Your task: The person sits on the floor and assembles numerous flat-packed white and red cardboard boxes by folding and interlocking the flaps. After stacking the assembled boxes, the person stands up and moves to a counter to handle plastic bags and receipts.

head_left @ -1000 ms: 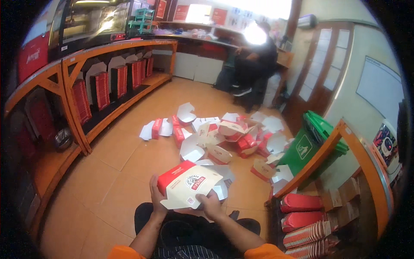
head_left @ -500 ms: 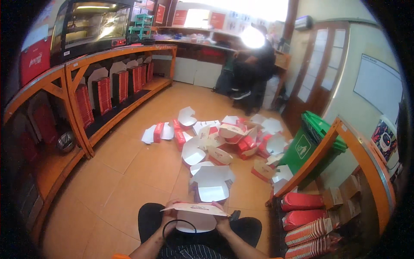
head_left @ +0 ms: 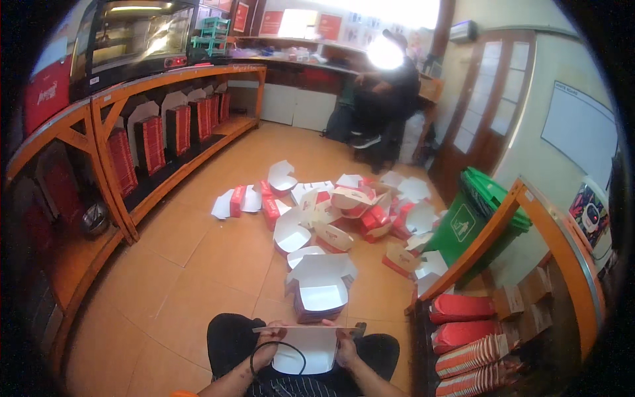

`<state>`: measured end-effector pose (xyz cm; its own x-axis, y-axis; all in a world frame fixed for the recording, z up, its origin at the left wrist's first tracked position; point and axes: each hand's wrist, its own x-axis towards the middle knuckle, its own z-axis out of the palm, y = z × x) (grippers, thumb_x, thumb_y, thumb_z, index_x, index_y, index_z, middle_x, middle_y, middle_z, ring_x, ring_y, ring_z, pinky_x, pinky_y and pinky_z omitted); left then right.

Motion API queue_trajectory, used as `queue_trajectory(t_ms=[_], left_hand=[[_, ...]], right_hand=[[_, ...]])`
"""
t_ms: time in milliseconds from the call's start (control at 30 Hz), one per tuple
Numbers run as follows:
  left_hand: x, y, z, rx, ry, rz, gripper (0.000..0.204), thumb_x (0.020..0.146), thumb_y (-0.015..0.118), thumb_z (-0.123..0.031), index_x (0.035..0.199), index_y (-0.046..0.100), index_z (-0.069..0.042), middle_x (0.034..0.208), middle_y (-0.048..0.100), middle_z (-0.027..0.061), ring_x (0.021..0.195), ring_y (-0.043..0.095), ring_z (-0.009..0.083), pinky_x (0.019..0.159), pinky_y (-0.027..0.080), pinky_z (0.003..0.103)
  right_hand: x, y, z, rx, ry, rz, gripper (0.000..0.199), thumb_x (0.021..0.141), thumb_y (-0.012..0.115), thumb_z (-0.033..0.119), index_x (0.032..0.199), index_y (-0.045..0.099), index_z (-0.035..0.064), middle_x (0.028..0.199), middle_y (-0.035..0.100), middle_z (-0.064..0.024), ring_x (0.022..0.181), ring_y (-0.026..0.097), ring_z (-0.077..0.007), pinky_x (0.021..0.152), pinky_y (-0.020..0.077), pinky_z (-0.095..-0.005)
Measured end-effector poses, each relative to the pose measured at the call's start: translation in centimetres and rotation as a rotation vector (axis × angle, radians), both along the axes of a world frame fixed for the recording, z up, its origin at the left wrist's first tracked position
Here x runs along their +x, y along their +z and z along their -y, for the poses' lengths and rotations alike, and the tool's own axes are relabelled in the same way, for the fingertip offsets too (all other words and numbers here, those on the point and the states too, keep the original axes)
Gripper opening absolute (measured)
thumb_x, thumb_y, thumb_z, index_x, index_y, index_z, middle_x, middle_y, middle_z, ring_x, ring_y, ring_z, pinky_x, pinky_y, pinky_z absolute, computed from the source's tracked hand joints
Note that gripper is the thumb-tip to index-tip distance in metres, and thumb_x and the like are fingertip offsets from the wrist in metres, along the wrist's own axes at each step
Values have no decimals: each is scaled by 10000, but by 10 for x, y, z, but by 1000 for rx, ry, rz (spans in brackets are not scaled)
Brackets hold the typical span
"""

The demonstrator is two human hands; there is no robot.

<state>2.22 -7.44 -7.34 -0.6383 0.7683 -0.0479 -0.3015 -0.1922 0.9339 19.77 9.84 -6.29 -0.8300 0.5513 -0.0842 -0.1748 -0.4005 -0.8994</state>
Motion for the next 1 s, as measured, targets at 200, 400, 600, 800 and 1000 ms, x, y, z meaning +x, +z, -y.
queue_trajectory(t_ms=[200, 400, 600, 800, 1000], left_hand=[[-19, -19, 0, -76, -36, -463, 474, 912, 627, -425, 1204, 589, -53, 1147, 607, 82, 1097, 546, 196, 937, 445, 339], [-20, 2, -34, -296, 156, -42, 524, 870, 677, -378, 1134, 608, 69, 1074, 650, 129, 972, 586, 171, 854, 462, 341], [-28, 22, -52, -229, 234, -70, 423, 870, 641, -199, 1199, 548, 51, 1115, 636, 129, 1026, 596, 219, 887, 459, 349], [-34, 18, -74, -150, 256, -29, 381, 867, 604, -146, 1183, 534, 55, 1109, 626, 127, 1021, 594, 220, 893, 456, 345], [-43, 27, -85, -156, 252, 32, 370, 872, 592, -139, 1185, 521, 46, 1102, 611, 127, 1019, 581, 226, 898, 454, 357]], right_hand=[[-10, -1, -14, 105, 99, -94, 566, 921, 568, 415, 1300, 486, 2, 1234, 576, -115, 1135, 556, -224, 970, 449, -374], [-24, -20, -22, -134, -231, 154, 574, 887, 676, 312, 1294, 456, -28, 1221, 566, -132, 1114, 542, -237, 991, 413, -382], [-48, 11, -26, 202, -373, 325, 534, 859, 705, 195, 1276, 483, -53, 1203, 587, -117, 1097, 547, -224, 955, 422, -347], [-55, 11, -44, 254, -392, 303, 465, 851, 690, 180, 1231, 533, -37, 1140, 605, -103, 1038, 563, -217, 930, 436, -353], [-55, 20, -63, 307, -238, 345, 562, 930, 590, 317, 1319, 447, -63, 1251, 550, -164, 1169, 504, -240, 1001, 384, -354]])
